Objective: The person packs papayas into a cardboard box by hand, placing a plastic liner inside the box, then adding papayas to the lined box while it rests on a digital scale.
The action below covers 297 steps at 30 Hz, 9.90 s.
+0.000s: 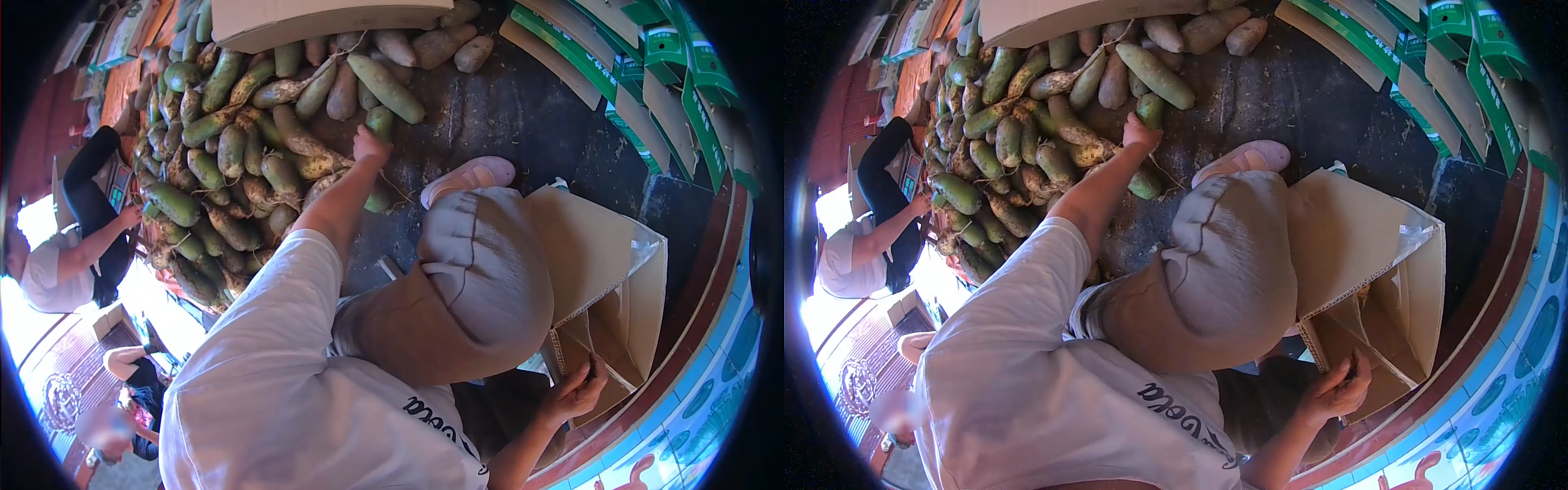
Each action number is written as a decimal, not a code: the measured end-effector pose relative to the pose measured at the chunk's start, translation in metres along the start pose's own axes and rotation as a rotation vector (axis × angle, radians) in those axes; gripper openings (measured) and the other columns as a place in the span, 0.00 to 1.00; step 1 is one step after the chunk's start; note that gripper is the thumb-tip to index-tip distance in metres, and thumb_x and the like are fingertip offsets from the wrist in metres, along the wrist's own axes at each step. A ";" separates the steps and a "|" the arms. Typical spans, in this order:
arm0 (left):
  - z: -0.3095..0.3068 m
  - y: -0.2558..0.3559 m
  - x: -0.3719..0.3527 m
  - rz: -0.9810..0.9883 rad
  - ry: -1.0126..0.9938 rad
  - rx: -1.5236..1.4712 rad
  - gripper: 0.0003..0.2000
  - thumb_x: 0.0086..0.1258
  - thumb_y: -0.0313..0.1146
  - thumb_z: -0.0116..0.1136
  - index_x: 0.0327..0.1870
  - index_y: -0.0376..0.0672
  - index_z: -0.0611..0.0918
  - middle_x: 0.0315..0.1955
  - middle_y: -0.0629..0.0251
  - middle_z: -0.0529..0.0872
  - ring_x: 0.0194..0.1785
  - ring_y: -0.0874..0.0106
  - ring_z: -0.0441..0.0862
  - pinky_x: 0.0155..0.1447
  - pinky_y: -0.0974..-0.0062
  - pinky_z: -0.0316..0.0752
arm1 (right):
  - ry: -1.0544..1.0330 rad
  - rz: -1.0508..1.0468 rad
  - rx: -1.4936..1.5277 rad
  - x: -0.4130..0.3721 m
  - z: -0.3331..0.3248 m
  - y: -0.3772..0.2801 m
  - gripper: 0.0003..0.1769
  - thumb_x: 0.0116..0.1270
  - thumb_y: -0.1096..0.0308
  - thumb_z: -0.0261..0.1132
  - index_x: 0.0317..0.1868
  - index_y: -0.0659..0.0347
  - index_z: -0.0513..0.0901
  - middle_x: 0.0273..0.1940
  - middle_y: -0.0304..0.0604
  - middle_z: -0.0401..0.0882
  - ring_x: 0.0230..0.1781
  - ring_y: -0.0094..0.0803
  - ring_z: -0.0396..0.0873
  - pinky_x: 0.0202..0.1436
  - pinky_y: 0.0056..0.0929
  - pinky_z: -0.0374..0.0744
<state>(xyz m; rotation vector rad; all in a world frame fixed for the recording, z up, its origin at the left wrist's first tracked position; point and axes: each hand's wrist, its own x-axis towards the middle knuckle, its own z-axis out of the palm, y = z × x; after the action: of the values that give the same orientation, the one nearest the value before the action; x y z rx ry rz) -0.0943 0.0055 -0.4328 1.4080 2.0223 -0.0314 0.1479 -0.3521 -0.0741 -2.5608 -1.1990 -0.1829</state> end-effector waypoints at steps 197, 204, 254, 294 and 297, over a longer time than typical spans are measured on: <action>-0.085 0.211 -0.435 1.663 -1.029 1.041 0.40 0.61 0.69 0.42 0.42 0.31 0.82 0.42 0.49 0.82 0.51 0.58 0.78 0.61 0.57 0.64 | -1.339 -0.293 -0.524 0.067 0.099 0.136 0.17 0.54 0.67 0.64 0.47 0.47 0.83 0.45 0.43 0.82 0.46 0.38 0.81 0.47 0.36 0.80; -0.082 0.207 -0.433 1.648 -1.102 0.808 0.37 0.58 0.66 0.50 0.37 0.30 0.82 0.38 0.48 0.82 0.48 0.56 0.78 0.62 0.53 0.60 | -1.199 -0.474 -0.478 0.052 0.122 0.133 0.13 0.55 0.66 0.63 0.42 0.52 0.83 0.43 0.45 0.83 0.45 0.40 0.82 0.46 0.36 0.80; -0.157 -0.124 -0.040 0.158 0.656 0.059 0.24 0.60 0.44 0.59 0.54 0.42 0.73 0.49 0.50 0.75 0.54 0.53 0.71 0.54 0.57 0.70 | -0.165 0.088 0.233 -0.001 -0.015 0.012 0.13 0.73 0.65 0.51 0.37 0.69 0.74 0.24 0.43 0.66 0.23 0.31 0.65 0.27 0.29 0.66; -0.275 -0.080 -0.145 0.029 -0.252 -1.419 0.16 0.74 0.44 0.45 0.25 0.48 0.68 0.18 0.76 0.63 0.17 0.82 0.55 0.21 0.83 0.49 | -0.003 -0.100 0.266 0.050 -0.038 -0.059 0.12 0.71 0.72 0.49 0.47 0.68 0.76 0.42 0.47 0.77 0.41 0.32 0.77 0.48 0.28 0.74; -0.288 -0.032 -0.181 0.394 -0.315 -1.081 0.18 0.74 0.44 0.46 0.22 0.46 0.69 0.17 0.75 0.65 0.17 0.82 0.56 0.22 0.83 0.51 | -0.181 0.034 0.776 0.074 -0.039 -0.129 0.13 0.70 0.75 0.49 0.51 0.68 0.74 0.48 0.47 0.76 0.47 0.34 0.78 0.52 0.28 0.74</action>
<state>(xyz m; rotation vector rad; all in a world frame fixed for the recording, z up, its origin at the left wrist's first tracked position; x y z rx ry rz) -0.2296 -0.0482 -0.1236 0.9450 1.1227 0.8256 0.0972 -0.2339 0.0094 -1.9288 -1.0125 0.4471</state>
